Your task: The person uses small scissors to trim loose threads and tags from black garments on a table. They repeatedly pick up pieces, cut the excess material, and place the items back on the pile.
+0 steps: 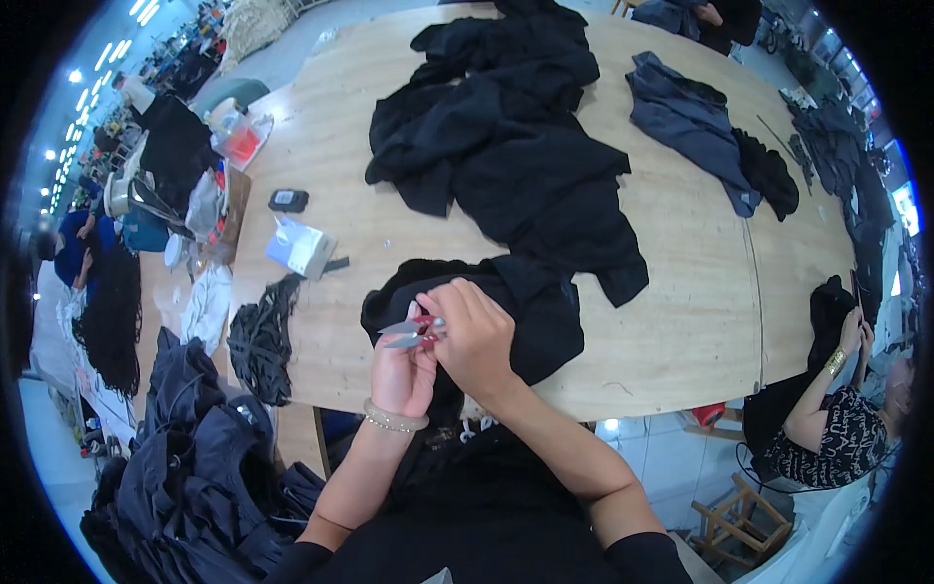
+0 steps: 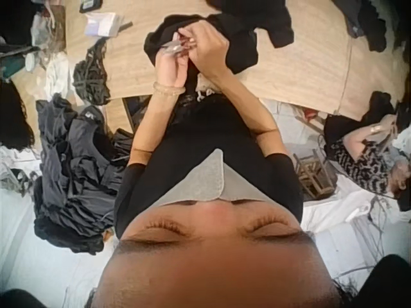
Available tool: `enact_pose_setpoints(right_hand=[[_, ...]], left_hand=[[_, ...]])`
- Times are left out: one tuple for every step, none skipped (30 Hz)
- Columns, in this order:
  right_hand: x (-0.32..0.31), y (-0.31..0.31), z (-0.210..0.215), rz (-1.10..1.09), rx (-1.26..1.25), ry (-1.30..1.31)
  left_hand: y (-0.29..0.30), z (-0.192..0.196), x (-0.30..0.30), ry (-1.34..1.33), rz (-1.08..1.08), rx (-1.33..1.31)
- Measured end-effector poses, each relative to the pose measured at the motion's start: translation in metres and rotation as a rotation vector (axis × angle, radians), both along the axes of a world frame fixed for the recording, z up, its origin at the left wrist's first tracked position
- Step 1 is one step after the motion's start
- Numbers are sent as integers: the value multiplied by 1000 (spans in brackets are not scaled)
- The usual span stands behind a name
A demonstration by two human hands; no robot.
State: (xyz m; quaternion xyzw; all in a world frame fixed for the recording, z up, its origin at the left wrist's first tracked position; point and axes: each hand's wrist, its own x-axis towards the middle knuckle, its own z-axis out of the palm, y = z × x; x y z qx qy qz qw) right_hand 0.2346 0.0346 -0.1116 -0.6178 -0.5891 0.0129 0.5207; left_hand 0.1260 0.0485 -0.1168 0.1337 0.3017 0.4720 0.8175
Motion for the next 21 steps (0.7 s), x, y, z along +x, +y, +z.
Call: enact_pose_setpoints(right_hand=[[1,-3,3,55,-16,89],[4,-11,7,100,-43,176],[10,-19,16,233,-112,297],[18,-27,21,341,-229,376],[26,-36,24,445,-351,458],[35,-44,26,550,-473,541],[44,-51,27,627,-525,608],[52,-58,30,631,-556,668],[60,-64,35,635,-587,727],[65,-69,40,637,-615,787],[69,-70,50,557,-585,753],[71,-68,57,478,-555,719],[71,-66,52,388,-458,727],[67,-62,54,275,-382,682],[68,-59,51,221,-378,625],[70,-57,46,169,-372,568],[66,-52,46,192,-285,478],[58,-45,47,214,-199,388],[49,-37,49,238,-116,295],[43,-31,44,247,-110,233],[41,-25,36,229,-90,94]], left_hand=[[5,0,-3,-7,-7,0],[9,0,-6,-16,-20,18],[15,-1,-8,-25,-33,35],[17,-2,-9,-33,-42,44],[20,6,-7,-70,-26,33],[21,12,-5,-69,-27,35],[21,17,-4,-64,-30,31],[20,21,-4,-61,-29,35],[18,25,-4,-46,-26,59],[15,24,-3,-5,-28,79],[13,22,-4,35,-28,98],[12,22,-4,74,-28,117],[10,25,-4,55,-67,105],[9,25,-5,59,-89,104],[9,23,-6,64,-110,102],[8,23,-6,69,-131,103],[7,25,-5,47,-128,77],[7,28,-4,26,-125,50],[6,30,-4,1,-119,21],[6,29,-4,8,-119,32],[6,26,-4,15,-119,44]])
